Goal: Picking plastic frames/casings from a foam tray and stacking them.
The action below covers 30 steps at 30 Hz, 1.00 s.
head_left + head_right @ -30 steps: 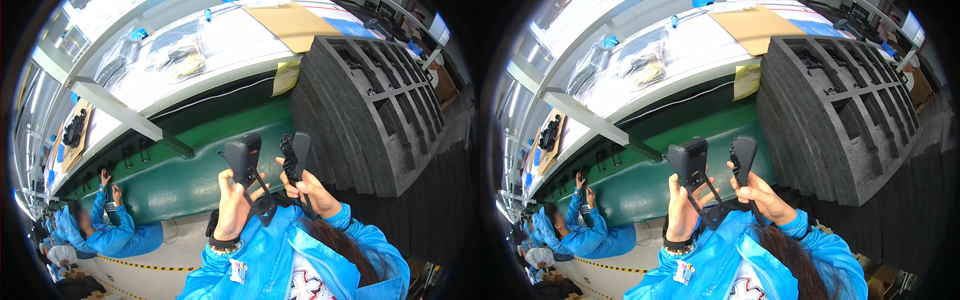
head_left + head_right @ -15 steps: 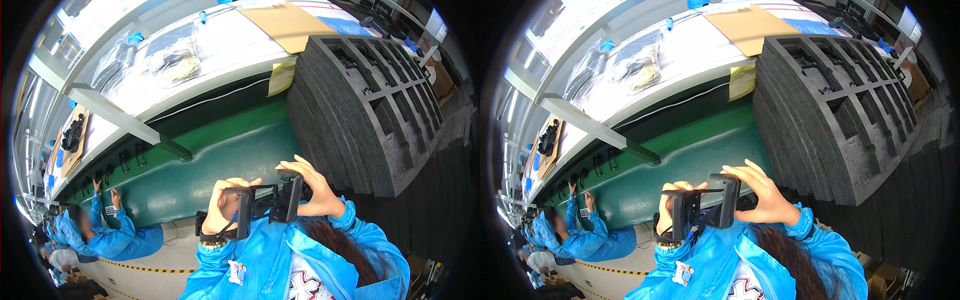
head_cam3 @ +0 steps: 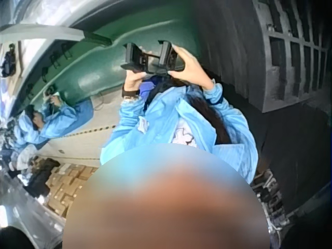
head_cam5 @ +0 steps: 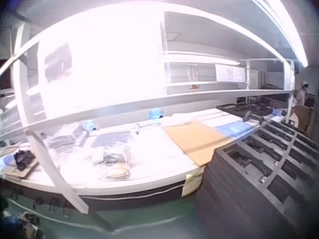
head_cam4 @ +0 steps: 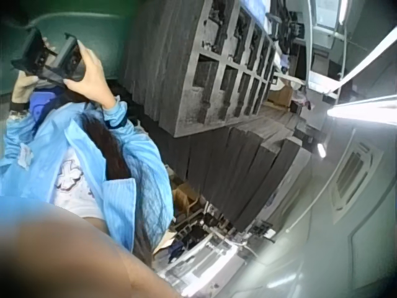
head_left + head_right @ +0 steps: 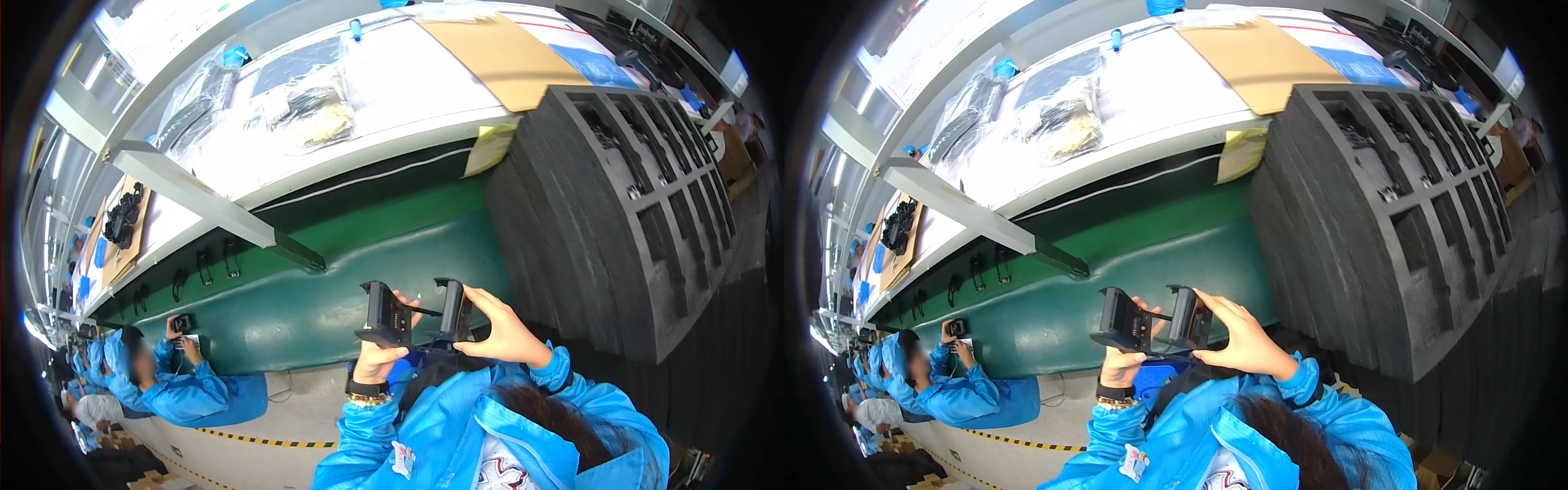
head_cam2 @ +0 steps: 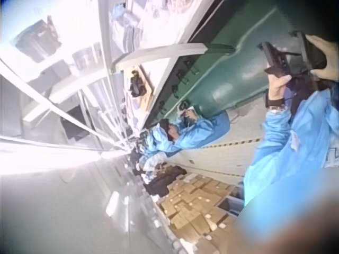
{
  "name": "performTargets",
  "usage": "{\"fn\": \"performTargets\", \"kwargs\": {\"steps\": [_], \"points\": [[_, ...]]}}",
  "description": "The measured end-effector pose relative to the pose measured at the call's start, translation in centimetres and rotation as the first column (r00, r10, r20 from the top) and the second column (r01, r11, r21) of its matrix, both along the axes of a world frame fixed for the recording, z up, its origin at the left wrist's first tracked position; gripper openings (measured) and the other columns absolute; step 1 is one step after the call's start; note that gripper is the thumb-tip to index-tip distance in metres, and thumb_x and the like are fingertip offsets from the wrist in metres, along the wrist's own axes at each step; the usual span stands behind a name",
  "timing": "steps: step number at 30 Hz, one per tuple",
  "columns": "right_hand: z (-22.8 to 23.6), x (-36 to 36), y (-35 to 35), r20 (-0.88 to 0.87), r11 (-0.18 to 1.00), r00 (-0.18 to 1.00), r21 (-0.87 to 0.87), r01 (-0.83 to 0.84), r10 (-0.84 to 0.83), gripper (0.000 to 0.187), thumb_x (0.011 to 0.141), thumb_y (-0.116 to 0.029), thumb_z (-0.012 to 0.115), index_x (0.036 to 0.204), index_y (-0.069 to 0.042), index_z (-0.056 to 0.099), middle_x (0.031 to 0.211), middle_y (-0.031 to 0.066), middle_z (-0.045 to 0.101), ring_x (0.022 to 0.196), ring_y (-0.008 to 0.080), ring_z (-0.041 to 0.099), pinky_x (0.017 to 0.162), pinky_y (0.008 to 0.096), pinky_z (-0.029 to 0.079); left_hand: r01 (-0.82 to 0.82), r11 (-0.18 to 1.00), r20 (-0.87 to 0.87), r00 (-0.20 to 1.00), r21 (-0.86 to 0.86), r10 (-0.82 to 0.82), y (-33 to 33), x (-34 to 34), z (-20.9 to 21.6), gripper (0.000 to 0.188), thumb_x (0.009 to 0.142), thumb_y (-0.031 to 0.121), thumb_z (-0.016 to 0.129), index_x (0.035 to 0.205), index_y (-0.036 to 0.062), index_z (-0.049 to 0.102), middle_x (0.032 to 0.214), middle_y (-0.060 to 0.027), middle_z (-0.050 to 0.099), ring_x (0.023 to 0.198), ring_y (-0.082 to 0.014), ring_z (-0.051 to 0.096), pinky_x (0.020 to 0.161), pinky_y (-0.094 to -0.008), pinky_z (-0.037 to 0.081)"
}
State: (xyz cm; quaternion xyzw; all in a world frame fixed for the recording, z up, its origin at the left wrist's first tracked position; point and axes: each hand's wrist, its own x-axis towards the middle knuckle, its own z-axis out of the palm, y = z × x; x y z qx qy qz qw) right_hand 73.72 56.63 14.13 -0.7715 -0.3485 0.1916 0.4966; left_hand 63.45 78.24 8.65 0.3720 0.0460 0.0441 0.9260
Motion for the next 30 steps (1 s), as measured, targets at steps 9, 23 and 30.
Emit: {"fn": "performTargets", "kwargs": {"steps": [9, 23, 30], "points": [[-1.2, 2.9, 5.4, 0.219, 0.976, 0.976, -0.215, 0.039, 0.010, 0.090, 0.064, -0.021, 0.077, 0.143, -0.006, 0.037, 0.124, 0.0155, 0.053, 0.109, 0.0312, 0.052, 0.092, 0.0396, 0.039, -0.087, 0.988, -0.110, 0.991, -0.131, 0.072, 2.6, 0.7, -5.3, 0.097, 0.055, -0.010, 0.070, 0.142, 0.0089, 0.034, 0.138, -0.0098, 0.043, 0.138, -0.0353, 0.032, 0.115, -0.0532, 0.021], [3.1, 2.3, 6.9, 0.377, 0.987, 0.925, -0.159, 0.019, 0.043, 0.079, 0.053, -0.011, 0.077, 0.128, -0.002, 0.053, 0.119, 0.0125, 0.058, 0.102, 0.0268, 0.056, 0.084, 0.0367, 0.039, 0.002, 0.993, 0.070, 0.998, -0.117, 0.006, 3.8, 1.9, -4.7, 0.036, 0.092, 0.016, 0.057, 0.126, 0.0092, 0.046, 0.124, -0.0111, 0.049, 0.124, -0.0253, 0.045, 0.112, -0.0487, 0.031], [0.6, 4.0, 8.9, 0.239, 0.995, 0.970, -0.097, -0.027, 0.049, 0.085, 0.058, -0.012, 0.078, 0.136, -0.007, 0.047, 0.122, 0.0122, 0.056, 0.106, 0.0298, 0.055, 0.088, 0.0377, 0.039, 0.008, 0.994, 0.141, 0.990, -0.109, 0.008, 4.9, 2.8, -5.0, 0.073, 0.073, 0.011, 0.075, 0.136, 0.0078, 0.039, 0.129, -0.0115, 0.047, 0.130, -0.0338, 0.041, 0.113, -0.0522, 0.028]]}}
